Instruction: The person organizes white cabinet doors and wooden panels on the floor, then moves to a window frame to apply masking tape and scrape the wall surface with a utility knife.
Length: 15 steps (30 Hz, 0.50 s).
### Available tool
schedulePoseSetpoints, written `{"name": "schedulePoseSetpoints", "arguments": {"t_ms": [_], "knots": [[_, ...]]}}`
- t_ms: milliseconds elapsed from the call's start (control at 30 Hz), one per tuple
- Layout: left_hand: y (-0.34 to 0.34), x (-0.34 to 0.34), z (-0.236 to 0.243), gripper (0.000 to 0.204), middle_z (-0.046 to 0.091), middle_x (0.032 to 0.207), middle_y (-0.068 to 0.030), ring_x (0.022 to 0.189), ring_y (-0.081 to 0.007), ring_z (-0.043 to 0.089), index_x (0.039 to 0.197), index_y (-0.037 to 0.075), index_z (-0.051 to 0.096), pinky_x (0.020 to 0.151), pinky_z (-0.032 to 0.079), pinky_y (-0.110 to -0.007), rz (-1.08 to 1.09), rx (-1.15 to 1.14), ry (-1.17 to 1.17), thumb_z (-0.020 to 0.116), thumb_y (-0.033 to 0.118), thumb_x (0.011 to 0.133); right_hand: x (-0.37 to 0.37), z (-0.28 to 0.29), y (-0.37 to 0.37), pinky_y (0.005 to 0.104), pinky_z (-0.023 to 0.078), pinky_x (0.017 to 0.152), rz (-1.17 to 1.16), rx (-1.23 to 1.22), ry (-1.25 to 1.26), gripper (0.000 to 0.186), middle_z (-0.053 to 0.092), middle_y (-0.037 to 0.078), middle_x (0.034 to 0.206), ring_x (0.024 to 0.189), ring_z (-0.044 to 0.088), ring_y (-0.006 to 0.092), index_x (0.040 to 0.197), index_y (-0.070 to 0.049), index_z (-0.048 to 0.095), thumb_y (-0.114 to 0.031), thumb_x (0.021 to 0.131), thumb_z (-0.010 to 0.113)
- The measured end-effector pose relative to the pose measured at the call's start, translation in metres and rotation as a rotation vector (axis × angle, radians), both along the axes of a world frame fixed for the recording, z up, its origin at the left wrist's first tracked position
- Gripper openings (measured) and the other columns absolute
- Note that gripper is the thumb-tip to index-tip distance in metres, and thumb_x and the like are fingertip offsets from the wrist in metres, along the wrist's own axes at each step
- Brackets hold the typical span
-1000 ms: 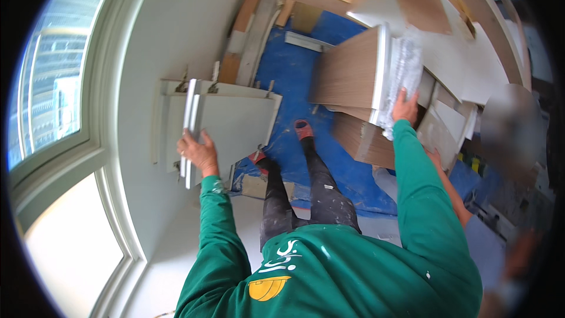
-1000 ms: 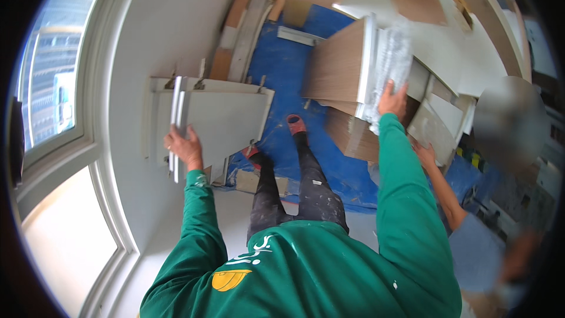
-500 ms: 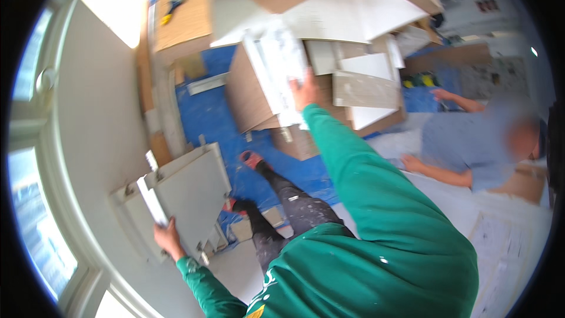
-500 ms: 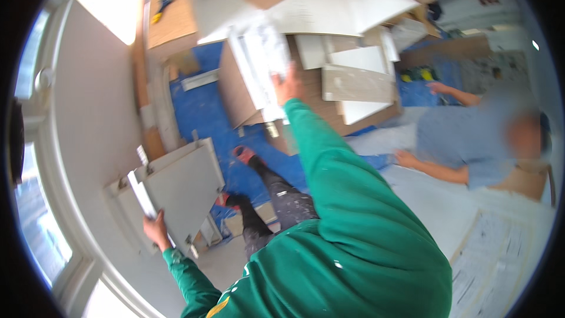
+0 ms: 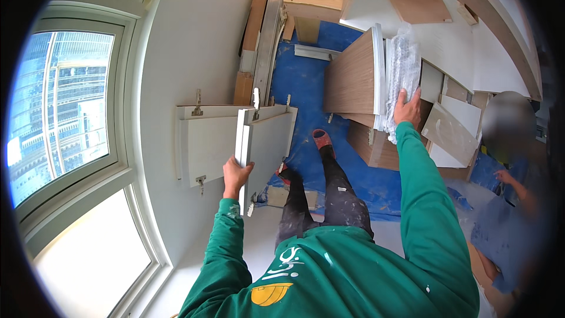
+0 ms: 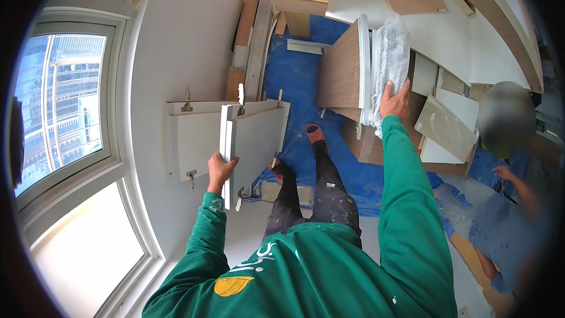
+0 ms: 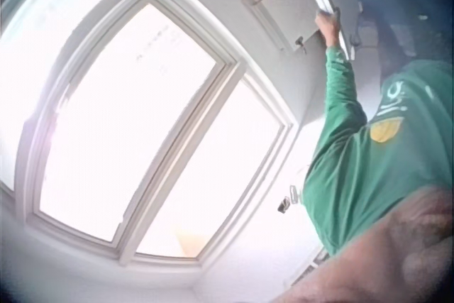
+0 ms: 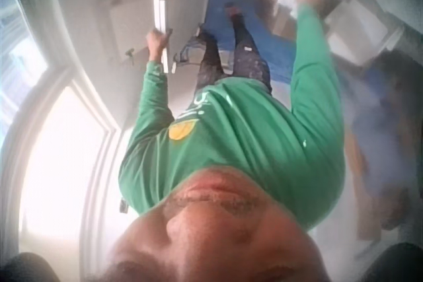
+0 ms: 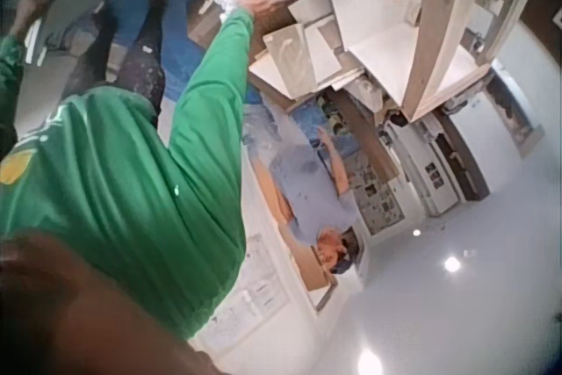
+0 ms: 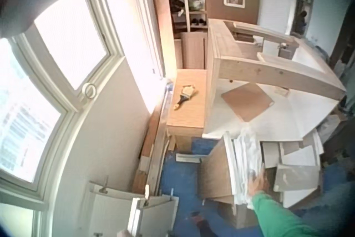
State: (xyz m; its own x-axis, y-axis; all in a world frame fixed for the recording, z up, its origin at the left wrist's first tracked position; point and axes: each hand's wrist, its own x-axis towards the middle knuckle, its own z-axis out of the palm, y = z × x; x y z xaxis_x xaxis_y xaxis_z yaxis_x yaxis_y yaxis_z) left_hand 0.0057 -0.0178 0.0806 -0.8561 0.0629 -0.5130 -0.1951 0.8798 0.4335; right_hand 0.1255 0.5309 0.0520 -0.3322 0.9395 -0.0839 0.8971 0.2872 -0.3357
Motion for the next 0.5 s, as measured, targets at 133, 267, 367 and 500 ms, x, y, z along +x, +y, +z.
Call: {"name": "schedulePoseSetpoints", "arguments": {"t_ms": [133,267,367,500], "knots": [[0.021,0.02,0.0,0.041,0.073,0.087,-0.027,0.084,-0.0444,0.072,0.093,-0.004,0.063,0.079,0.057,-0.048,-0.018,-0.014,0.026,0.084,0.026,0.074,-0.003,0.002,0.0,0.0526,0.045,0.11,0.004,-0.018,-0.003,0.081,0.049,0.025,0.153,0.134,0.053,0.0448,0.16,-0.008,0.032,-0.063,0.101,0.043],[0.036,0.036,0.0,0.042,0.071,0.087,-0.0293,0.088,-0.0494,0.069,0.091,-0.002,0.057,0.08,0.055,-0.053,-0.032,-0.051,0.048,0.082,0.029,0.077,-0.002,0.003,-0.003,0.0527,0.045,0.109,0.021,0.006,0.043,0.081,0.049,0.026,0.152,0.134,0.053,0.045,0.16,-0.007,0.031,-0.063,0.101,0.043],[0.039,0.045,-0.003,0.043,0.071,0.088,-0.0298,0.089,-0.0503,0.069,0.091,-0.002,0.056,0.08,0.055,-0.053,-0.03,-0.065,0.057,0.082,0.029,0.077,-0.004,0.003,-0.005,0.0527,0.046,0.109,0.022,-0.008,0.027,0.082,0.048,0.026,0.153,0.134,0.053,0.0453,0.16,-0.008,0.03,-0.062,0.101,0.043],[0.044,0.051,-0.007,0.044,0.071,0.091,-0.031,0.091,-0.0508,0.068,0.094,-0.002,0.057,0.082,0.055,-0.055,-0.037,-0.075,0.049,0.082,0.03,0.077,-0.004,0.001,-0.008,0.0524,0.047,0.108,-0.007,-0.007,0.029,0.081,0.05,0.025,0.152,0.131,0.055,0.0456,0.161,-0.01,0.03,-0.063,0.1,0.044]]}}
